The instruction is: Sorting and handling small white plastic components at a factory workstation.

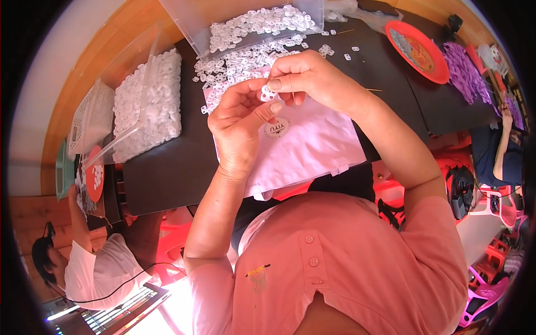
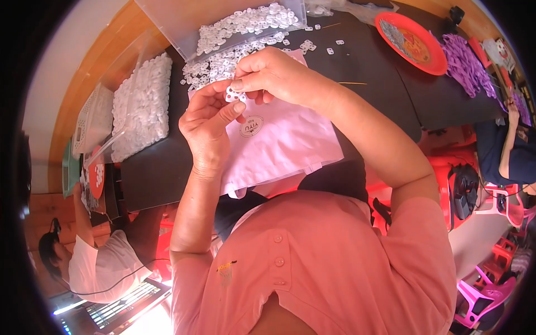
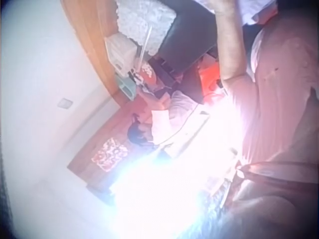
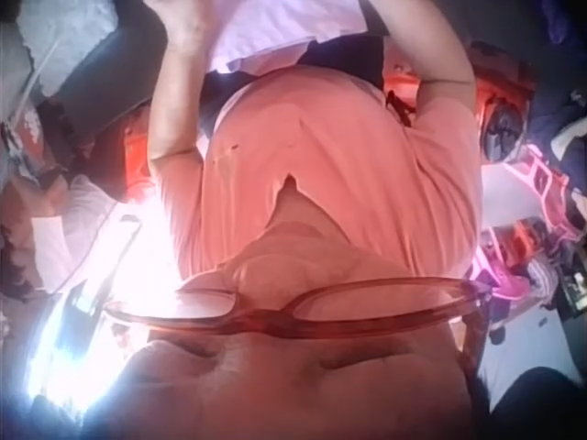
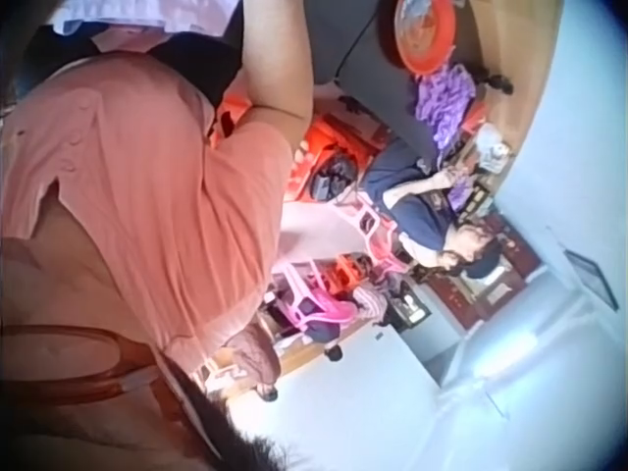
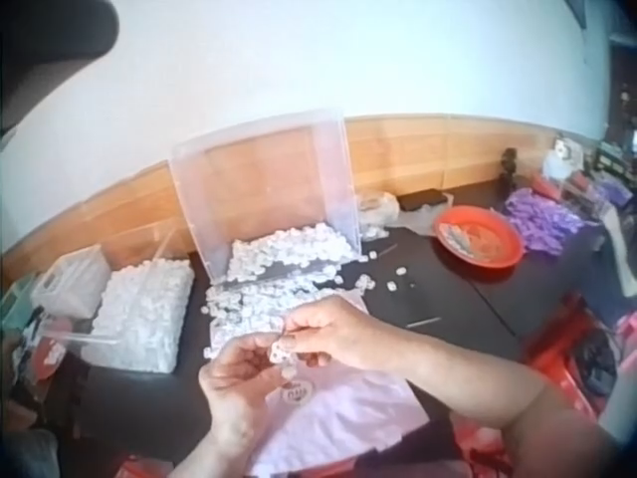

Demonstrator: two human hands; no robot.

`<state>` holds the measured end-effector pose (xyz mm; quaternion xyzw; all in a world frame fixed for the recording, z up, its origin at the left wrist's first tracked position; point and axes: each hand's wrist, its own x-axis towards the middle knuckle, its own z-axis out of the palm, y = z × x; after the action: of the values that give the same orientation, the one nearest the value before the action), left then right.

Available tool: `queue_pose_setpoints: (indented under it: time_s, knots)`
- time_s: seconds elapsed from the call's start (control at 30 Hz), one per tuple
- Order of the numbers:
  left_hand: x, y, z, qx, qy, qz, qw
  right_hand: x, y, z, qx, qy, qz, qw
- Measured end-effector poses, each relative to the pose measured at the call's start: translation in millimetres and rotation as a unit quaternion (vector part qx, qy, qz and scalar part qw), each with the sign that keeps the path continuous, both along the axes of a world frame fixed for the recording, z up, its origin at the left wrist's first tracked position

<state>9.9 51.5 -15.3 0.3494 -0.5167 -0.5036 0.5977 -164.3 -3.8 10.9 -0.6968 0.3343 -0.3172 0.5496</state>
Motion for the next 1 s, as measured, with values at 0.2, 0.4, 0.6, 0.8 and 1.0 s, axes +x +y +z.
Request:
queue_pose_setpoints:
  time_s: [0.2, 0.4, 0.6, 0.8, 1.0]
  knots:
    - [5.2, -2.7, -5.9, 0.011, -0.009, -0.006, 1.000, -1.7, 3.5, -0.6, -0.001, -0.008, 0.009, 1.000]
    - [2.6, -3.8, -6.2, 0.012, 0.038, -0.026, 0.999, -3.9, 2.4, -1.9, 0.025, -0.014, 0.026, 0.999]
    - [8.7, -3.6, -10.5, -0.036, -0.004, -0.017, 0.999, 1.2, 10.1, 0.9, 0.039, -0.027, 0.024, 0.999]
    - [6.6, 2.6, -5.3, -0.022, 0.035, -0.031, 0.999, -0.3, 14.2, 2.9, 0.044, -0.029, 0.050, 0.997]
    - [6.8, 6.1, -7.1, -0.047, 0.037, -0.025, 0.998, 0.1, 18.9, 3.9, 0.065, -0.049, 0.065, 0.995]
